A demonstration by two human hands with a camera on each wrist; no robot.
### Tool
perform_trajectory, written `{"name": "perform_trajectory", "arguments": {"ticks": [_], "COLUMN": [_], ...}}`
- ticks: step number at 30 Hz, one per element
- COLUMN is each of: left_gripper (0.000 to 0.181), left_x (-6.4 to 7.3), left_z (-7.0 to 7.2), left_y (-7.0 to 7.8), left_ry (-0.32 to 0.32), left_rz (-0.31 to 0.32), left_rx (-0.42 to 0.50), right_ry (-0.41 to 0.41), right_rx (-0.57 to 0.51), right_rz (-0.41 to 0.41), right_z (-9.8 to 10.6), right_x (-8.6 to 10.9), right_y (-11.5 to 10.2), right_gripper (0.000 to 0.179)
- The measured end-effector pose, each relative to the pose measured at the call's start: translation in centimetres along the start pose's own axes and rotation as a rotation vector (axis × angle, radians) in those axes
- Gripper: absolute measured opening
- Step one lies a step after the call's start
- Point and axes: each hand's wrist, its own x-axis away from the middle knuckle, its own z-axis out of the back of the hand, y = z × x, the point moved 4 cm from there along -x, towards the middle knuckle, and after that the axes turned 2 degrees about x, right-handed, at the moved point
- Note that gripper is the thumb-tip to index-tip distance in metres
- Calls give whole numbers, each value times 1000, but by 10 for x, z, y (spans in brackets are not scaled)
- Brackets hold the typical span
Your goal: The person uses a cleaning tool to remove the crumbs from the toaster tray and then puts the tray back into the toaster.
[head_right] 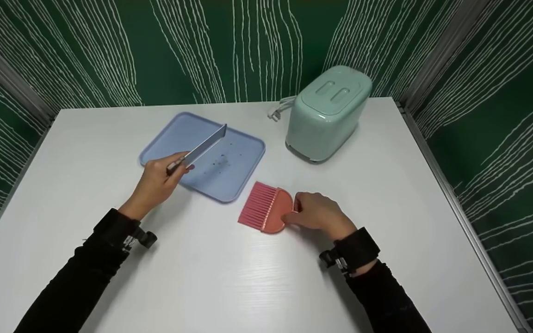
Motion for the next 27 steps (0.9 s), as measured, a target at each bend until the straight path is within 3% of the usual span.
{"name": "perform_trajectory", "arguments": {"ticks": [16, 27], "left_gripper": [31, 30], "left_x": [-4, -11], "left_z": [-2, -11], "left_y": [2, 3], "left_ry": [81, 112], "left_rz": [11, 92], "left_rx": [60, 373], "right_ry": [43, 53], "right_rx": [-25, -61], "right_rz": [7, 11], "right_z": [-8, -4], "right_x": [0, 3], "right_y": [-7, -10], "right_gripper": [29, 38]}}
